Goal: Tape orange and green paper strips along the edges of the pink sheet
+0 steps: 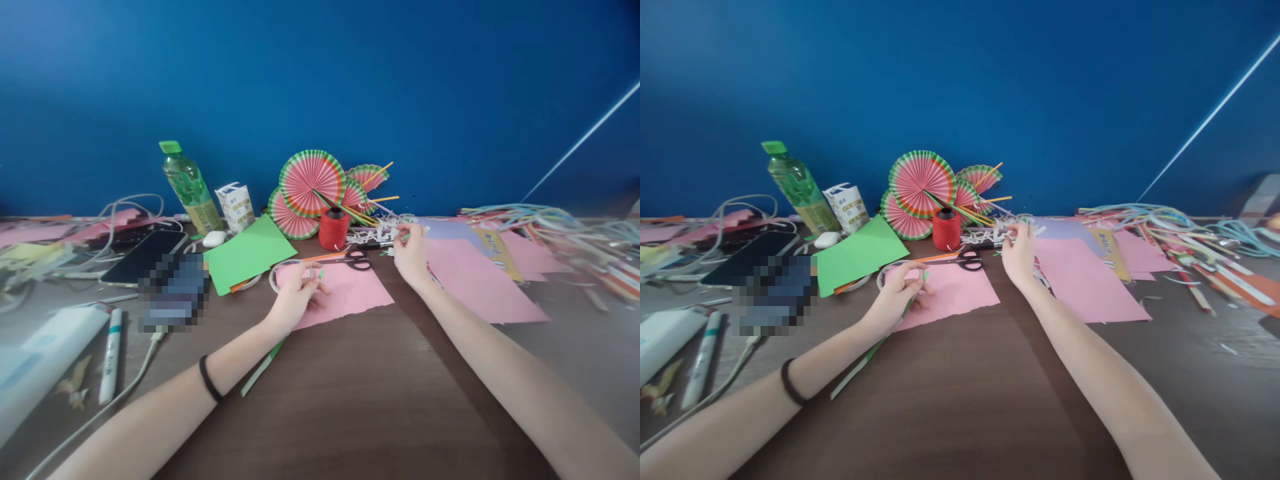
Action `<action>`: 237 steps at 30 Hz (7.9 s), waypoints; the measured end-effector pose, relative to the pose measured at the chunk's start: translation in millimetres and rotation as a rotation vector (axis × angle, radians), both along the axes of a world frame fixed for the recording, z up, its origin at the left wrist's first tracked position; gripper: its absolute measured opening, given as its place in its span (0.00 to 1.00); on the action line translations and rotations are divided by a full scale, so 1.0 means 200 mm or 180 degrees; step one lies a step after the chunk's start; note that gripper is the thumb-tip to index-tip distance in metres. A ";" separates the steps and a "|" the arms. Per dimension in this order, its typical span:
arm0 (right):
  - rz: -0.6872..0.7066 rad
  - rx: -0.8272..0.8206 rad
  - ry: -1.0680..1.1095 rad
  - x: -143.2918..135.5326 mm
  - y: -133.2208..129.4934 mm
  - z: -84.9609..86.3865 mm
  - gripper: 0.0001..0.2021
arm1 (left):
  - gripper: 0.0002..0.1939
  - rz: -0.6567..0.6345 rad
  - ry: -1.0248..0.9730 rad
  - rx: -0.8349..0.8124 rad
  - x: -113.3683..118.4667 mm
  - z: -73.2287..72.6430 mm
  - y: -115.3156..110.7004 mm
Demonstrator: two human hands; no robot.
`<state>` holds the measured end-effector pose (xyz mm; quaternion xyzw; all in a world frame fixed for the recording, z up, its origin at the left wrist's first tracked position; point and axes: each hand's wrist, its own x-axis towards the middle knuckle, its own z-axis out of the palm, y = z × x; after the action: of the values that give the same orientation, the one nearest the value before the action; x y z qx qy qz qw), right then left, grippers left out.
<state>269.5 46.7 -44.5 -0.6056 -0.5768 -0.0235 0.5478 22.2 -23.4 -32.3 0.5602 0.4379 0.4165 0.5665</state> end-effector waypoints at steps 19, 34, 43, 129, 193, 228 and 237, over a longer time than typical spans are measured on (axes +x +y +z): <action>0.2762 -0.0402 -0.0507 -0.45 -0.33 0.02 0.25 | 0.18 0.0108 -0.0239 -0.0020 0.01 -0.02 0.01; 0.2164 0.0103 -0.0305 -0.43 -0.31 0.02 0.11 | 0.07 0.0004 0.0079 -0.0287 0.00 -0.01 0.01; 0.2390 0.0099 -0.0541 -0.45 -0.30 0.00 0.06 | 0.10 -0.0213 0.0369 0.0001 0.01 -0.02 0.01; 0.2829 -0.0248 -0.0925 -0.40 -0.31 0.03 0.24 | 0.13 -0.0238 0.0312 0.0080 0.01 -0.01 0.00; 0.1143 0.0235 0.0449 -0.26 -0.14 0.04 0.04 | 0.14 -0.0095 0.0470 0.0394 0.00 -0.03 -0.01; 0.1660 0.0421 -0.0430 -0.24 -0.18 0.07 0.11 | 0.18 -0.0240 0.0220 0.0417 -0.01 -0.02 -0.01; 0.2591 0.0201 -0.1188 -0.34 -0.27 0.06 0.09 | 0.11 -0.0062 0.0283 0.0407 -0.01 0.01 -0.02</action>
<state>202.2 -7.3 -31.6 -0.2978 -0.8560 0.0675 0.4172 20.2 -27.0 -30.8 0.6174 0.4297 0.4128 0.5136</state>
